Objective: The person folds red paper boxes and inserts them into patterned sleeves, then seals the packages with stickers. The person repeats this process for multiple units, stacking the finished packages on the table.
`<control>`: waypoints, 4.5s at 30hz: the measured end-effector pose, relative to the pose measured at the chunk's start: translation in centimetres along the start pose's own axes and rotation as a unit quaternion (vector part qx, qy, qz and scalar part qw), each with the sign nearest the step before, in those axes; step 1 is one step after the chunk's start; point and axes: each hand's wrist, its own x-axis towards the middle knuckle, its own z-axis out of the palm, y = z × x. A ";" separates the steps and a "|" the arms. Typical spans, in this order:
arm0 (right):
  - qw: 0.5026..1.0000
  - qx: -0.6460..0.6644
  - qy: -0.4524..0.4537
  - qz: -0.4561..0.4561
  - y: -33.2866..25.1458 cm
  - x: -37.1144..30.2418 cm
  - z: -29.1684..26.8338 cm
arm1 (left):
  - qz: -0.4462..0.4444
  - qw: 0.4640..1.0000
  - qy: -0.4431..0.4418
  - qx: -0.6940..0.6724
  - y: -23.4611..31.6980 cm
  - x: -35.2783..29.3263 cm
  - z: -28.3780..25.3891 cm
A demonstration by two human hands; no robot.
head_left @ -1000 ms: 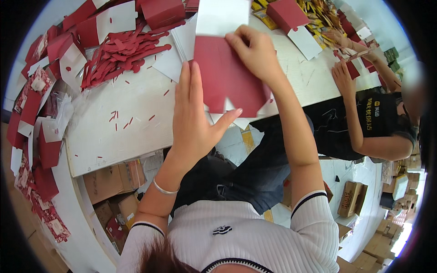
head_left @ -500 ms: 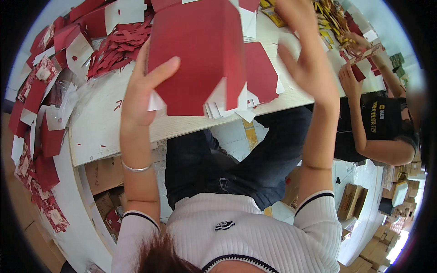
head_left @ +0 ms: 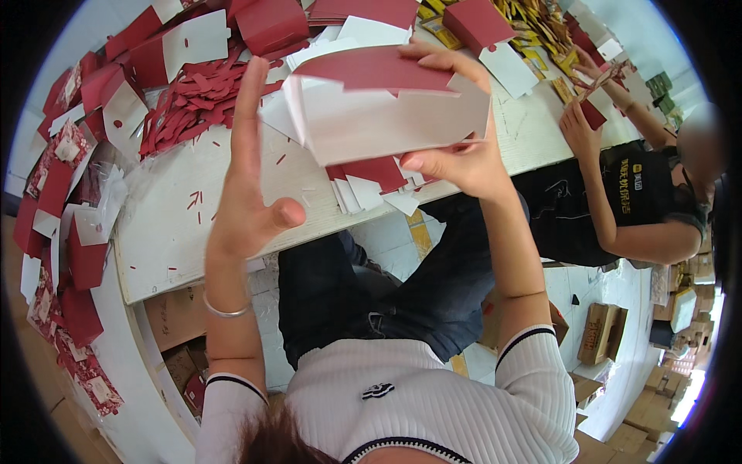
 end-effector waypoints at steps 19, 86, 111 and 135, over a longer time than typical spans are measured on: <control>0.956 0.138 0.171 0.194 -1.5 0.6 4.3 | -0.065 0.952 0.121 -0.274 0.8 1.0 4.1; 0.822 -0.412 -0.056 -0.389 -0.9 2.1 9.1 | -0.267 0.650 0.079 -0.707 2.4 -4.4 -10.0; 0.932 -0.315 -0.156 0.091 11.1 8.7 13.6 | -0.376 0.754 0.345 -0.414 1.5 -11.2 -3.5; 0.945 -0.135 -0.184 -0.233 -6.5 1.8 11.3 | -0.321 0.915 0.150 -0.192 4.6 -4.6 -6.9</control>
